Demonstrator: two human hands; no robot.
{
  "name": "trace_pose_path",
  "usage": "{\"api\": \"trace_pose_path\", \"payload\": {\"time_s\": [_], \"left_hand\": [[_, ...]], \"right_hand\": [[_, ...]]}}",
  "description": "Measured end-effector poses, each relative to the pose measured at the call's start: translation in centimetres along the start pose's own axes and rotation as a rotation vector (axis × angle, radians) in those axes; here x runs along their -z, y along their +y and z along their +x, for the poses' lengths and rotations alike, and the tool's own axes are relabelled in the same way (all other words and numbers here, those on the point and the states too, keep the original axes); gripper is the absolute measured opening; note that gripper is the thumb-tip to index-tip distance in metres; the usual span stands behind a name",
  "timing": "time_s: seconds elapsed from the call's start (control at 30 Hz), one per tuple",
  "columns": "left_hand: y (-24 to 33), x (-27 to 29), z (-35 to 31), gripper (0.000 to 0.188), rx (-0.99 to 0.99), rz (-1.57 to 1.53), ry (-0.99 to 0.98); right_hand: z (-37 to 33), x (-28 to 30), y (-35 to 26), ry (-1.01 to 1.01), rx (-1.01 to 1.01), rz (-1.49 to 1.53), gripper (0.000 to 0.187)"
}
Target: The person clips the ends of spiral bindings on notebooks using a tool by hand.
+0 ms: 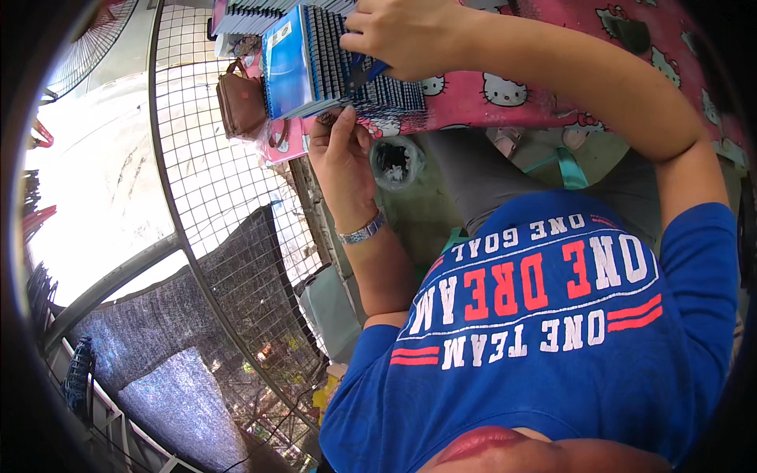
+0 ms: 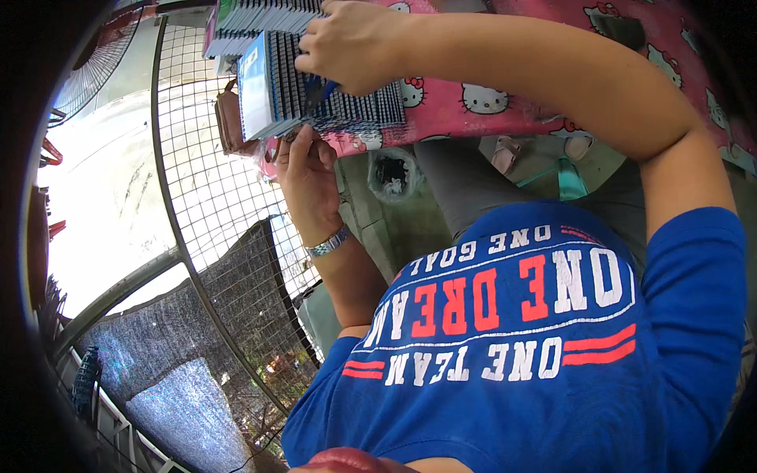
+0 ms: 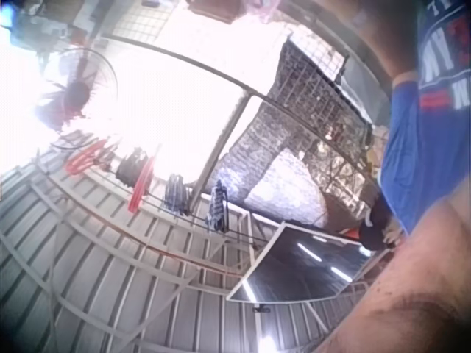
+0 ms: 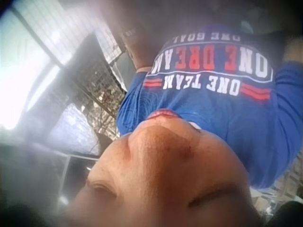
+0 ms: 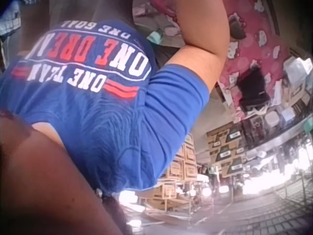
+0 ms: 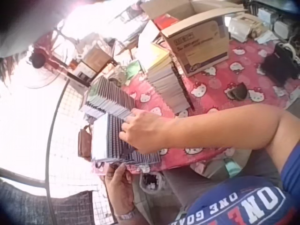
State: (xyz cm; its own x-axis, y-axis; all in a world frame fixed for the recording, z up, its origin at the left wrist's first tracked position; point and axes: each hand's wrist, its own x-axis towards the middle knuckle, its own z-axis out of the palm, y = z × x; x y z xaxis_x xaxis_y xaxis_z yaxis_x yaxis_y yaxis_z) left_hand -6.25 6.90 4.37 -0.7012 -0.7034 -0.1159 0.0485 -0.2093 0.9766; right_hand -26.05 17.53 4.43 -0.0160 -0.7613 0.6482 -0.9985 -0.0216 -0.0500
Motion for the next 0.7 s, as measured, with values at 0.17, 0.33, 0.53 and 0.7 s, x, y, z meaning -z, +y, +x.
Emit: {"api": "trace_pose_path", "payload": {"time_s": [0.17,0.33,0.53,0.7], "left_hand": [[-0.4,0.2,0.2,0.004,-0.032,0.086,-0.008],[-0.5,0.2,-0.3,0.004,0.017,-0.089,0.073],[-1.3,-0.6,0.3,0.004,-0.026,0.15,0.031],[-1.7,0.2,0.2,0.004,-0.051,0.08,0.059]], "right_hand": [[0.2,0.3,0.2,-0.343,-0.092,0.12,0.014],[-1.3,0.8,0.6,-0.17,-0.009,0.017,0.032],[0.6,-0.9,0.0,-0.46,-0.086,0.023,0.023],[-1.7,-1.9,0.5,-0.213,-0.103,0.024,0.013]]}}
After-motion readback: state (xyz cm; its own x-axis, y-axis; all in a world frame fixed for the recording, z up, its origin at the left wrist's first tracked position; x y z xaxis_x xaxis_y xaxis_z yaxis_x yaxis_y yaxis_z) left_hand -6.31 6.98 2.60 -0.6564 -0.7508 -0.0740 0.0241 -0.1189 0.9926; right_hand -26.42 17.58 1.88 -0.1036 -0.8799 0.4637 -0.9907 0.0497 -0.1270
